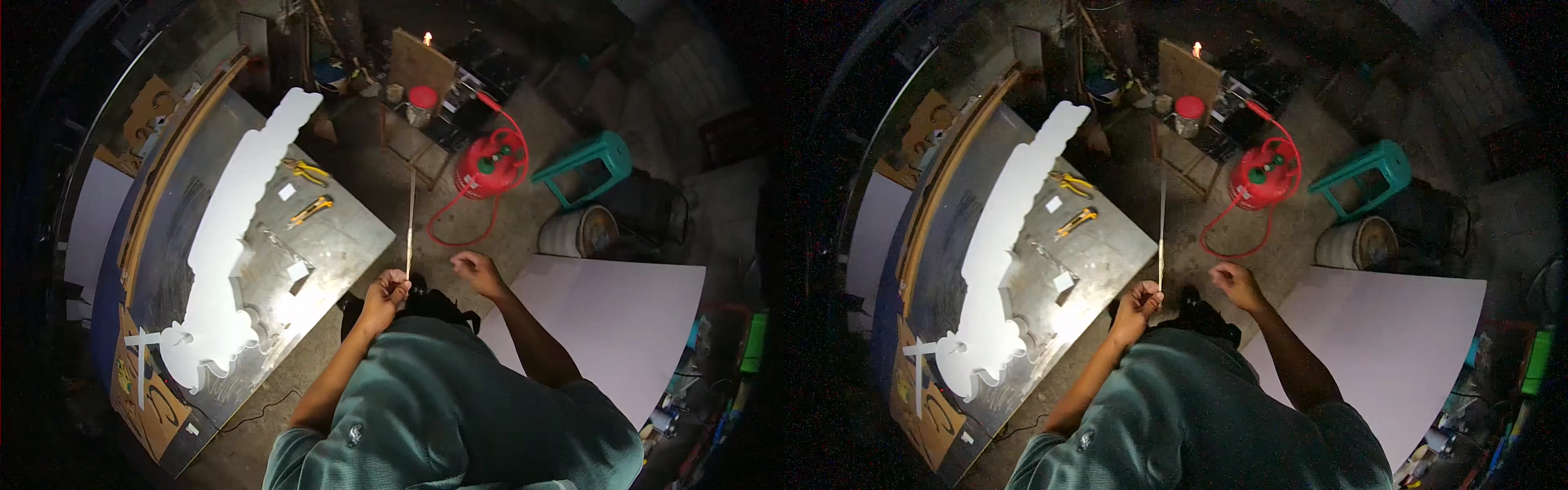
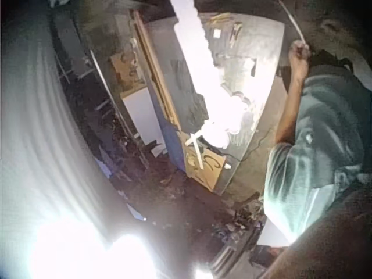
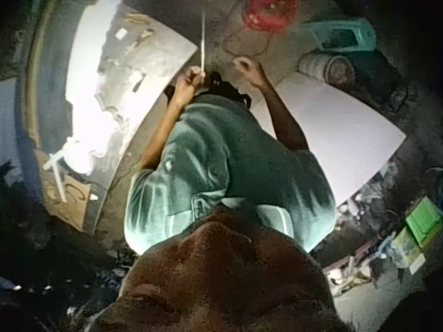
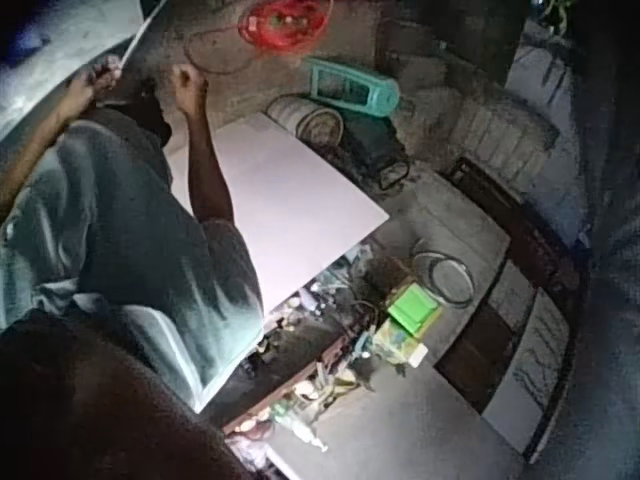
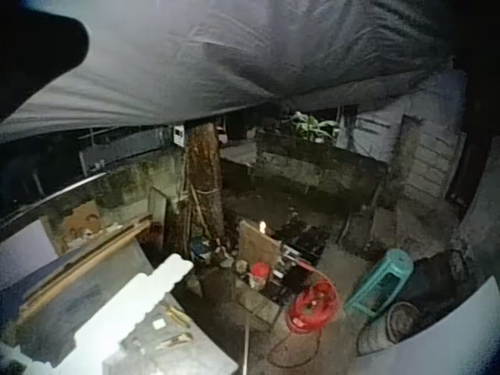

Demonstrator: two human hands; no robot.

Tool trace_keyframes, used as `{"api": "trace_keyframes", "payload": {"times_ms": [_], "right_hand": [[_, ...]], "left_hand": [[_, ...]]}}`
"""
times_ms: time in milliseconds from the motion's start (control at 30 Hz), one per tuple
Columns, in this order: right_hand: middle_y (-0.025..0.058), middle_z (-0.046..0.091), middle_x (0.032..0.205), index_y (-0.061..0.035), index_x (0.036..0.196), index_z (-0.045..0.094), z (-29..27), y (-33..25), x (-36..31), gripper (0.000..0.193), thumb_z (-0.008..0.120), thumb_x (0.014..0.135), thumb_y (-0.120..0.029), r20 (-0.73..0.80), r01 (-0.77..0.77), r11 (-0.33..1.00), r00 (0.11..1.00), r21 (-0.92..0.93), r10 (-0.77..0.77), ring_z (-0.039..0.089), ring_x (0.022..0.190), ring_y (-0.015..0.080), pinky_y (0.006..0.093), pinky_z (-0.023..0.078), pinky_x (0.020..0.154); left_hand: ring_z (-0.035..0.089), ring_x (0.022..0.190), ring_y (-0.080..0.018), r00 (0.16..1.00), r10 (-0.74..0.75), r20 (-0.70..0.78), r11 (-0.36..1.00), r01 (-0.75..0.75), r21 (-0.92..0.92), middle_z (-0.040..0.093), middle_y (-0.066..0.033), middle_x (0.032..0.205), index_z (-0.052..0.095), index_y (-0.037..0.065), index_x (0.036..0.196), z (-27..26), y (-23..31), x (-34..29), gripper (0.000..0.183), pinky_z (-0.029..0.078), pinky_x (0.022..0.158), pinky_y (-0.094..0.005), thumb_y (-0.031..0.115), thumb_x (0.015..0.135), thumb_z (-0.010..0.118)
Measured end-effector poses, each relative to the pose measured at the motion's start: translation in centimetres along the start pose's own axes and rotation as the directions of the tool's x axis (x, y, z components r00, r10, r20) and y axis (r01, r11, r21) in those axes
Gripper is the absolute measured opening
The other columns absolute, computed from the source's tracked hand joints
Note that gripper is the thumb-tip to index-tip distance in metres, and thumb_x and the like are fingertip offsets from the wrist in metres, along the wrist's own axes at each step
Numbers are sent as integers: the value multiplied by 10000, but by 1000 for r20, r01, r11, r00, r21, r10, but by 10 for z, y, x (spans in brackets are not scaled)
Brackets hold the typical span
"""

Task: Fabricating a sign by cutting, assembling, and using a torch to heat and bend material.

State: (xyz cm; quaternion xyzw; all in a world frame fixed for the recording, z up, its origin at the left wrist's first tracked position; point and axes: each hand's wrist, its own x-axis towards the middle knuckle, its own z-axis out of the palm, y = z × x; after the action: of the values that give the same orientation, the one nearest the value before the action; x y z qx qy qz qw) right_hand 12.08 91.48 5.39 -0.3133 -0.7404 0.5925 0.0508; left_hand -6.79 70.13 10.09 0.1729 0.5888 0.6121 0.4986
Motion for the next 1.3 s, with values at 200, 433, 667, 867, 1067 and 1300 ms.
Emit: {"api": "trace_keyframes", "payload": {"times_ms": [200, 433, 667, 867, 1067, 1300], "right_hand": [[66, 677, 1038, 6, 1191, 631, 22, -64, 4, 233, 595, 1007, -132, 173, -45, 955, 985, 294, -7, 650, 908, 121, 271, 519, 795], [97, 682, 975, 26, 1160, 629, 28, -57, 4, 243, 610, 1002, -158, -32, 89, 968, 996, 235, -84, 649, 880, 121, 279, 522, 774], [12, 604, 825, -26, 1086, 670, -37, -15, -8, 155, 644, 975, -130, -362, -89, 976, 919, 201, 158, 559, 757, 71, 238, 465, 678], [90, 657, 887, -24, 1098, 688, -74, 9, 6, 192, 687, 924, -104, -633, -181, 972, 773, -150, 46, 644, 800, 183, 329, 509, 719], [169, 623, 922, 8, 1050, 669, -153, 18, 62, 170, 686, 900, -69, -619, -139, 907, 771, -397, -153, 639, 784, 283, 380, 515, 707], [179, 627, 907, -3, 1049, 676, -291, 36, 216, 181, 661, 909, -116, -538, -47, 858, 796, -512, -278, 637, 796, 339, 414, 510, 736]], "left_hand": [[533, 775, -74, 998, -13, 56, 980, 2, 197, 577, 18, 837, 591, 30, 1045, 23, 1, 21, 99, 448, 707, -240, 91, 979, 631], [584, 824, -107, 958, -79, 275, 995, 61, 72, 609, -16, 879, 556, 19, 1147, 35, -5, 43, 194, 491, 760, -266, 87, 979, 625], [667, 928, -242, 965, -85, 247, 840, -64, 539, 664, -177, 1012, 560, -6, 1176, -10, -19, 82, 268, 524, 802, -354, 158, 974, 624], [697, 890, -331, 975, 39, 220, 690, -185, 699, 703, -178, 976, 638, 9, 1075, -70, -40, 80, 201, 536, 770, -386, 160, 943, 644], [711, 779, -257, 992, -124, 7, 647, 75, 759, 716, -166, 930, 607, 34, 1147, -79, -40, 97, 248, 548, 671, -356, 134, 925, 658], [691, 745, -224, 971, -84, -225, 722, 215, 657, 715, -155, 904, 600, 18, 1155, -51, -93, 138, 236, 550, 671, -345, 109, 940, 640]]}}
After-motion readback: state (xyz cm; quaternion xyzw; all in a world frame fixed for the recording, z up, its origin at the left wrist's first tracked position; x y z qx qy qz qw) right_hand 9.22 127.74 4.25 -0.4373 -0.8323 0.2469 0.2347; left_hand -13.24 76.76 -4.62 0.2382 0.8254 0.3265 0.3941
